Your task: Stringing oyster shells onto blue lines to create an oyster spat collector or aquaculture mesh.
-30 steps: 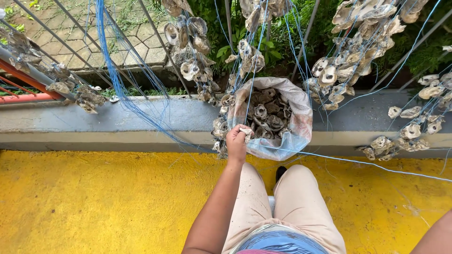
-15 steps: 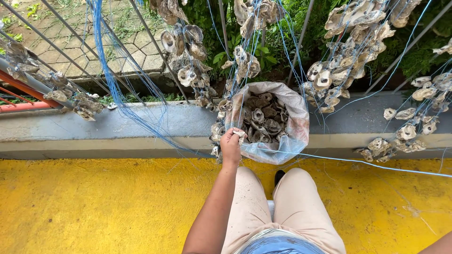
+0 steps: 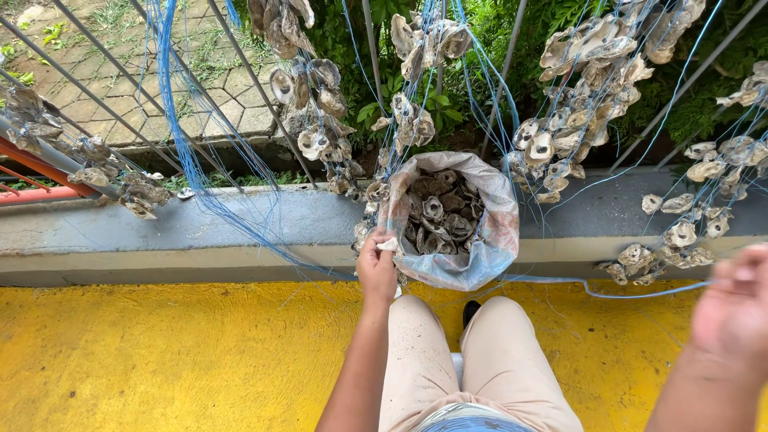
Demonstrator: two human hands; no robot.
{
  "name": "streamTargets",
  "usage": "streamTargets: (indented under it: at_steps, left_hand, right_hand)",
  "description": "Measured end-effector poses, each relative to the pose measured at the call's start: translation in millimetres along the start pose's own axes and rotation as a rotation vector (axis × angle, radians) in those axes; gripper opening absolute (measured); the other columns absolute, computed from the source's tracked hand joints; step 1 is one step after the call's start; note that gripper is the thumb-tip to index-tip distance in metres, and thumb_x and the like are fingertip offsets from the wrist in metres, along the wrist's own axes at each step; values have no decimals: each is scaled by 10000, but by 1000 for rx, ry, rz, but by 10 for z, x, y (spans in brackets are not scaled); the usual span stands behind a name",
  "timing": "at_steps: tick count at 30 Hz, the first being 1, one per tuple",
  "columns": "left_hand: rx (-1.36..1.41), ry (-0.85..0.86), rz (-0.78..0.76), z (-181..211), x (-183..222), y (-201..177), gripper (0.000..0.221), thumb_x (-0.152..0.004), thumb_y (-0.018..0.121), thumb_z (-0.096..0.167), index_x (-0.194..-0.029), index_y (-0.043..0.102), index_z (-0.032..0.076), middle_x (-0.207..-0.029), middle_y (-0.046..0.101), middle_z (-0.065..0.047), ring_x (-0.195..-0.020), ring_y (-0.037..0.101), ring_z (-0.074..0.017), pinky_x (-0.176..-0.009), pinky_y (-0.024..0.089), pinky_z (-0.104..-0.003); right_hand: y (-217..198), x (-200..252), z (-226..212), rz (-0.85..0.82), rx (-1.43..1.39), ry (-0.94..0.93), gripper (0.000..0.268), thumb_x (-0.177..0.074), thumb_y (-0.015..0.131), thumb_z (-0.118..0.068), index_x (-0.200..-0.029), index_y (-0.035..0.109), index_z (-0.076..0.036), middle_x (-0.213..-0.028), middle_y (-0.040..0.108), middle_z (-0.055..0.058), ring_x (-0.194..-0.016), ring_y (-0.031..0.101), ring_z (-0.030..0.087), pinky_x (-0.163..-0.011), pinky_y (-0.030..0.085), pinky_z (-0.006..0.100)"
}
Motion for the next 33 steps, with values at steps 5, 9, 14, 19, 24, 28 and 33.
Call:
streamTargets:
  at_steps: [5,9,14,19,24,28,33]
  left_hand:
    - [199,-262,-276,452,329,307,255,-1036,569,9,-1265,665,-51,-1079,689,-209,-904,668,-191,-764,527,-295]
    - [443,-225,-314,1204,459,531,318,-953,621,5,-1265,562,25,-1176,729,-157,-980,697,-140,-832,571,-281]
    - [462,-220,-386,1284,488,641,351,-997,647,0,-1343,619,-51,-1221,713,-153,-1073,681,-136,-942,570,-277]
    - [561,-423,-463,1151,475,593,427,-1015,575,30,-1435,570,-45,-1269,698,-169,-988,666,-135,-800,527,-245]
    - [1146,-540,-738,921,513,640,459,-1014,574,-3,-1469,567,-65,-1308,673,-195,-845,602,-134,-770,491,-240]
    - [1196,-616,-779,876,542,686,444,-985,598,31,-1420,579,-56,-1261,687,-197,-815,574,-147,-760,494,-247]
    - [852,-659,-474,762,495,694,319,-995,602,29,-1302,611,-58,-1174,689,-194,-891,662,-163,-801,543,-271]
  right_hand:
    - [2159,824,154,1,61,151,95,-1074,649,51,-1128,707,0,-1004,698,103,-835,609,123,-776,497,234]
    - [2518,1077,615,-137,203,255,161,-987,696,63,-1135,730,11,-962,659,21,-880,554,76,-801,436,191]
    - [2786,1174,822,-270,506,161,119,-945,706,82,-1032,729,4,-1037,645,-3,-894,572,58,-803,465,182]
    - [2790,1249,747,-347,625,103,118,-936,724,69,-1012,752,-16,-1021,626,3,-864,560,55,-751,450,192]
    - [3140,1234,135,-410,842,-59,115,-914,766,34,-1007,761,-34,-952,621,15,-802,543,81,-677,419,220]
    - [3433,1280,-209,-529,1104,-416,166,-849,814,40,-983,771,-49,-901,652,48,-807,559,180,-679,439,289]
    - [3342,1356,-113,-539,1106,-432,151,-887,800,17,-1011,754,-55,-948,644,40,-802,575,145,-688,453,260]
Point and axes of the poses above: each hand's wrist, its own x-axis away from the middle knuckle, its own y-axis out of the palm, z = x × y, the point moved 8 cm from there along -x, towards the middle knuckle
